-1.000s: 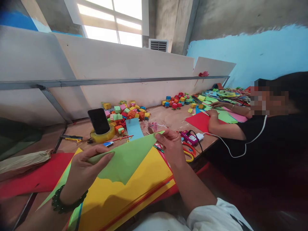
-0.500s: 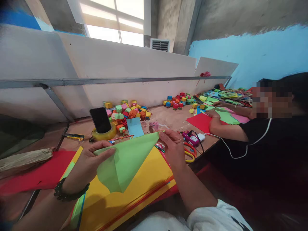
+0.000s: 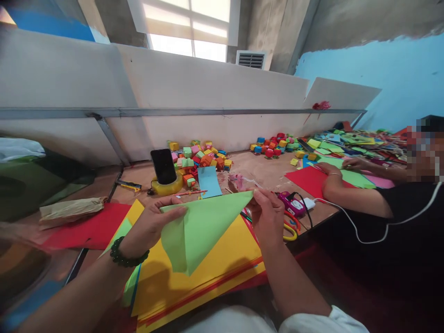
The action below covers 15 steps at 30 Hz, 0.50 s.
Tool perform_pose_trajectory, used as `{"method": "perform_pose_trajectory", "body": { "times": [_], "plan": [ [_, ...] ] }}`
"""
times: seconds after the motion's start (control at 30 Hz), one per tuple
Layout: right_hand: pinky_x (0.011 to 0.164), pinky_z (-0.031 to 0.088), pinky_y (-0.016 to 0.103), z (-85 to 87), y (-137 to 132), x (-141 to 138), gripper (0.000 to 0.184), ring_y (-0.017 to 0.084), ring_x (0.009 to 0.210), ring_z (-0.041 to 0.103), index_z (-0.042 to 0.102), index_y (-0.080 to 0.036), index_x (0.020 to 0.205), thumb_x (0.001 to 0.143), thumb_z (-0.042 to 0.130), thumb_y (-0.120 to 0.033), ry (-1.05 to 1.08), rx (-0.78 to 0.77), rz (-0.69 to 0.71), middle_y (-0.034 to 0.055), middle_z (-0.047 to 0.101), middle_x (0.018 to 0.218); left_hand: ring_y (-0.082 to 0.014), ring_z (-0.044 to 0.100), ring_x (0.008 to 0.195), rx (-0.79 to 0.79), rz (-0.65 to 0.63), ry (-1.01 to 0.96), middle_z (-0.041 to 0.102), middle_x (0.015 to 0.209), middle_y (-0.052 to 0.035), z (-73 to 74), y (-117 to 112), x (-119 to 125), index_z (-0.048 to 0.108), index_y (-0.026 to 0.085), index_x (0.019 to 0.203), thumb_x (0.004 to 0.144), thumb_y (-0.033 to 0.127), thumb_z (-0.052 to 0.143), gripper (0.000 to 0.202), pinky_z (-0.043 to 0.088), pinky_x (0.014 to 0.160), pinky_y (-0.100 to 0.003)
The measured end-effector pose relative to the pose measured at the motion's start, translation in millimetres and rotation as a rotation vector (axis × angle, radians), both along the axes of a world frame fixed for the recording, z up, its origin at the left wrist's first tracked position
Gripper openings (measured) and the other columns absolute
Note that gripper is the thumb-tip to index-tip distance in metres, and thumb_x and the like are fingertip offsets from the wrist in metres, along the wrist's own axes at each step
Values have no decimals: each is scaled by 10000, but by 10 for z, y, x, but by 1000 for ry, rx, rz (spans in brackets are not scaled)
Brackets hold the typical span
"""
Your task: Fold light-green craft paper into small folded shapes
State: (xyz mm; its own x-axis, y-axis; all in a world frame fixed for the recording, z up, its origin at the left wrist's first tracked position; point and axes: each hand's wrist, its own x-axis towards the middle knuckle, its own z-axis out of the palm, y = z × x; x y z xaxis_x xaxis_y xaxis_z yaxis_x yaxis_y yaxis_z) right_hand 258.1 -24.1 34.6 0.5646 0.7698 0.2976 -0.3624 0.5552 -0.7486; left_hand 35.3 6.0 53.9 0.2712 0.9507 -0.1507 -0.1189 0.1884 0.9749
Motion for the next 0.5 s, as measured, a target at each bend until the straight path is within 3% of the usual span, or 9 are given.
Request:
{"method": "perform_pose_trajectory", "body": {
  "times": [0.17, 0.5],
  "plan": [
    [508, 537, 215, -36, -24, -18, 11, 115, 526, 657, 731, -223, 643, 642, 740, -229, -59, 26, -75, -27, 731, 644, -77, 489, 478, 22, 27, 17, 569, 534, 51, 21, 6, 2, 590, 155, 656, 380, 427, 877, 483, 355, 457, -175],
    [512, 528, 214, -59, -90, -23, 57, 111, 525, 641, 717, -233, 620, 645, 760, -260, -114, 42, -128, -33, 719, 621, -105, 494, 582, 270, 15, 64, 555, 632, 21, -52, 24, -38, 613, 157, 637, 557, 424, 804, 337, 381, 525, -203]
  ]
}}
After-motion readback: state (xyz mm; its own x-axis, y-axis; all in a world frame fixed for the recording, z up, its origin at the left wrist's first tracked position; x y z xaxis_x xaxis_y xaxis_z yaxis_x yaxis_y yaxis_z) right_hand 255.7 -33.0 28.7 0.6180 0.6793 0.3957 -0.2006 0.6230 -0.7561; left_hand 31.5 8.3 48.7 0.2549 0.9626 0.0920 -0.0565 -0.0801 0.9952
